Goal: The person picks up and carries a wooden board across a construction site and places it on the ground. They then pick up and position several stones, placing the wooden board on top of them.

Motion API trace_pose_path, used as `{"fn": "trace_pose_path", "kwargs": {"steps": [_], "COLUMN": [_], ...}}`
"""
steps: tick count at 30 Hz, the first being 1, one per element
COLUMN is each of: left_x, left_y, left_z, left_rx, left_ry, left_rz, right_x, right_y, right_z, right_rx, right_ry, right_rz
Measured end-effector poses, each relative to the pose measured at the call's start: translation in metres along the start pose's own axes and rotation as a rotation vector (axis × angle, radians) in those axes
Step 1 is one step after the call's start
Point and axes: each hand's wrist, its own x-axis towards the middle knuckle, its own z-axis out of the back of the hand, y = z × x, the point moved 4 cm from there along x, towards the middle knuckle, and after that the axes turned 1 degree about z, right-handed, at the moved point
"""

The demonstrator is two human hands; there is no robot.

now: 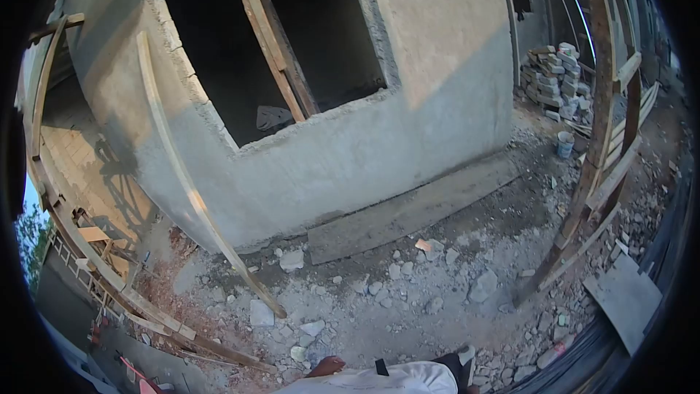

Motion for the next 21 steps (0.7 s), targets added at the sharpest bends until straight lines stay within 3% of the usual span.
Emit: {"fn": "trace_pose_path", "kwargs": {"steps": [2, 3, 4, 5, 9, 13, 15, 17, 18, 19, 20, 21], "left_x": [0.002, -0.008, -0.003, 0.012, 0.037, 0.094, 0.121, 0.128, 0.127, 0.126, 0.130, 0.136], "left_y": [-0.017, -0.043, -0.057, -0.060, -0.123, -0.163, -0.184, -0.220, -0.239, -0.255, -0.266, -0.273], "left_z": [-0.005, -0.006, -0.011, -0.017, -0.056, -0.119, -0.156, -0.180, -0.192, -0.204, -0.215, -0.223], "left_rx": [0.111, 0.131, 0.157, 0.196, 0.266, 0.216, -0.183, -0.089, -0.114, -0.136, -0.089, -0.052], "left_ry": [-0.008, -0.061, -0.087, -0.055, -0.032, 0.210, 0.428, 0.377, 0.382, 0.392, 0.370, 0.334], "left_rz": [-0.093, -0.136, -0.058, -0.120, -0.131, -0.193, -0.201, -0.323, -0.283, -0.240, -0.253, -0.270], "right_x": [-0.013, -0.044, 0.019, 0.030, -0.032, -0.050, -0.052, -0.073, -0.067, -0.079, -0.071, -0.072], "right_y": [-0.039, -0.047, -0.109, -0.117, -0.103, -0.116, -0.126, -0.118, -0.139, -0.136, -0.153, -0.163], "right_z": [-0.020, -0.014, -0.065, -0.073, 0.000, 0.045, 0.064, 0.104, 0.093, 0.115, 0.107, 0.109], "right_rx": [0.050, 0.326, 0.162, 0.148, 0.264, 0.313, 0.320, 0.318, 0.504, 0.415, 0.247, 0.331], "right_ry": [-0.021, -0.085, -0.098, -0.046, -0.040, -0.077, -0.113, -0.124, -0.120, -0.056, -0.084, -0.062], "right_rz": [-0.058, -0.140, -0.155, -0.317, -0.299, -0.282, -0.241, -0.271, -0.279, -0.329, -0.171, -0.292]}}
